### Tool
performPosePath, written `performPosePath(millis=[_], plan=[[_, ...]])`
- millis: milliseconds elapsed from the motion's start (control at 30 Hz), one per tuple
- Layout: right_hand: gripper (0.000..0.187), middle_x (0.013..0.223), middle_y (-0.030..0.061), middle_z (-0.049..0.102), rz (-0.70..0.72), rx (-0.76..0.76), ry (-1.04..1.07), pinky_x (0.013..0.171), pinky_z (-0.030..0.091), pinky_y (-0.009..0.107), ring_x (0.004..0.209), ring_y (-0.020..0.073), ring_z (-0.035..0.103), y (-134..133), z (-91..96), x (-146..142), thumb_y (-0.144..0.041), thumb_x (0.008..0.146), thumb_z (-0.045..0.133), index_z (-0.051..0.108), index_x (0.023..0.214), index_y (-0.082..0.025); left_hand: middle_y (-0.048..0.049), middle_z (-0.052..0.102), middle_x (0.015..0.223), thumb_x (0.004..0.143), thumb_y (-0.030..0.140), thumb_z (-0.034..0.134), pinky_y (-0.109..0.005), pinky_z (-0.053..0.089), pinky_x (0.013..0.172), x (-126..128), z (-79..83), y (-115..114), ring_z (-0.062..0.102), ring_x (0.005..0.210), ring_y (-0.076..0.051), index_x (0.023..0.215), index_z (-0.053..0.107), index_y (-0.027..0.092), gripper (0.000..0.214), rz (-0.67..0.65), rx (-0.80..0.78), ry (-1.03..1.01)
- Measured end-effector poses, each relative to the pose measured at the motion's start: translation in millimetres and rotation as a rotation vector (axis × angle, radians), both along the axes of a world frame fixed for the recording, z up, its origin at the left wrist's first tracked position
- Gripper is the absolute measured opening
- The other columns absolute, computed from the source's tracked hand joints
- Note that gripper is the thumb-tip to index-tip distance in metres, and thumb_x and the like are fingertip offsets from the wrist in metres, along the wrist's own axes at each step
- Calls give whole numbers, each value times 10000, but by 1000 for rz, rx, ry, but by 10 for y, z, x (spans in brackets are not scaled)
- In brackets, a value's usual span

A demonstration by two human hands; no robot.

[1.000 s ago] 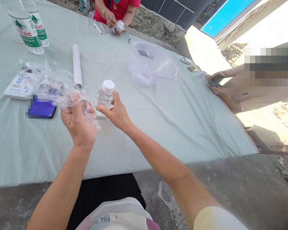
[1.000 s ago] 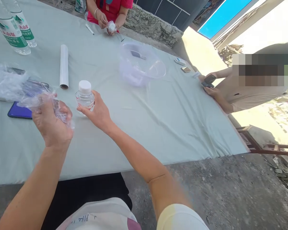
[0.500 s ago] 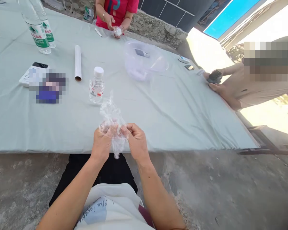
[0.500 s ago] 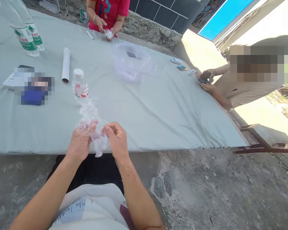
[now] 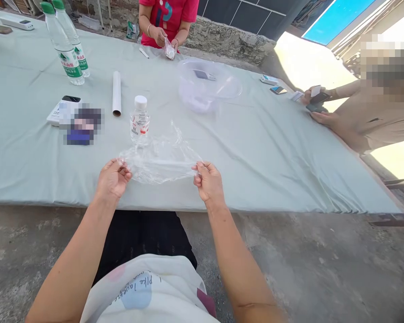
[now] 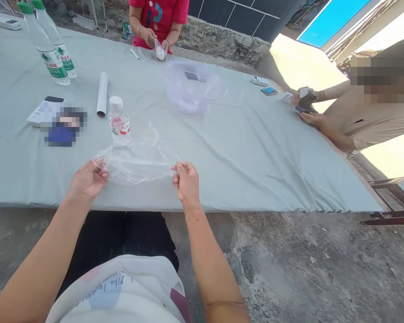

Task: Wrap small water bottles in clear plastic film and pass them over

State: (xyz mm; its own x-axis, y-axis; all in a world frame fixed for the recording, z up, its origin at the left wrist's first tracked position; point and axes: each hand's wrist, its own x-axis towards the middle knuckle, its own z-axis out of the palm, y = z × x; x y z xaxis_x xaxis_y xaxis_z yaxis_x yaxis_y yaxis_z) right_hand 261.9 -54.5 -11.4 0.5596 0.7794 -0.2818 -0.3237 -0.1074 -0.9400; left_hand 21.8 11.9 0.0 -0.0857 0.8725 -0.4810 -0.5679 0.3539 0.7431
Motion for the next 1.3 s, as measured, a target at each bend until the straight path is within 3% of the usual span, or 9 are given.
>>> performPosePath(millis=[133, 233, 367, 467, 633, 733, 833, 1000, 1300], plan=[[325, 794, -36, 647, 40, -116, -85, 406, 355, 171, 450, 25, 465, -42, -137, 163, -359, 683, 700, 558, 921, -190, 2, 592, 782, 716, 89, 622, -231, 506, 566, -101, 8, 88, 612, 656, -112, 877, 552, 212, 214, 215, 44, 197], [397, 897, 2, 683, 136, -178, -131, 452, 423, 195, 513, 56, 548, -92, -200, 177, -359, 700, 680, 550, 1032, -184, 14, 585, 815, 770, 120, 596, -242, 504, 601, 22, 88, 4, 604, 687, -114, 926, 550, 245, 204, 282, 323, 452], [468, 1006, 48, 703, 242, -242, -243, 479, 422, 222, 583, 97, 593, -160, -222, 220, -422, 767, 648, 531, 1159, -193, -26, 652, 862, 874, 182, 520, -301, 500, 699, 472, 148, -77, 624, 764, -160, 927, 632, 221, 130, -258, 813, 916], [529, 1085, 83, 701, 283, -353, -491, 598, 479, 277, 699, 144, 632, -245, -128, 357, -499, 809, 635, 559, 1241, -202, -79, 685, 903, 872, 96, 451, -343, 453, 699, 726, 59, -14, 615, 782, -202, 852, 662, 192, 234, -639, 977, 1349], [289, 1156, 83, 673, -50, -71, -945, 785, 524, 354, 930, 200, 642, -210, 160, 309, -441, 953, 481, 620, 1102, -236, -105, 696, 921, 851, 25, 436, -383, 447, 737, 725, -208, 46, 636, 850, -247, 839, 670, 182, 282, -868, 1099, 1636], [319, 1112, 73, 697, 265, 183, -1168, 907, 504, 368, 1014, 195, 639, 68, 132, 66, -288, 1004, 347, 649, 1104, -258, -124, 704, 1075, 868, 64, 512, -426, 482, 829, 639, -307, 1, 646, 1023, -290, 943, 685, 176, 219, -893, 1143, 1653], [376, 1327, 96, 638, 631, 111, -1381, 1093, 384, 463, 1265, 243, 547, 363, -112, -33, -258, 997, 356, 638, 1245, -257, -143, 677, 1236, 875, 128, 606, -467, 479, 948, 531, -373, -44, 603, 1197, -322, 1048, 694, 190, 204, -853, 1165, 1649], [694, 1631, 126, 296, 711, -187, -1581, 1179, 190, 615, 1508, 352, 235, 528, -472, 251, -604, 948, 458, 385, 1531, -233, -220, 415, 1554, 825, 464, 735, -595, 296, 1154, 233, -457, -109, 332, 1470, -408, 1406, 544, 192, 670, -874, 1070, 1708], [879, 1662, 116, 213, 741, -271, -1637, 1185, 142, 639, 1528, 370, 171, 542, -501, 416, -774, 887, 383, 274, 1584, -250, -248, 217, 1636, 706, 748, 684, -664, 141, 1172, -179, -389, -124, 233, 1498, -452, 1575, 289, 189, 1106, -959, 815, 1905]])
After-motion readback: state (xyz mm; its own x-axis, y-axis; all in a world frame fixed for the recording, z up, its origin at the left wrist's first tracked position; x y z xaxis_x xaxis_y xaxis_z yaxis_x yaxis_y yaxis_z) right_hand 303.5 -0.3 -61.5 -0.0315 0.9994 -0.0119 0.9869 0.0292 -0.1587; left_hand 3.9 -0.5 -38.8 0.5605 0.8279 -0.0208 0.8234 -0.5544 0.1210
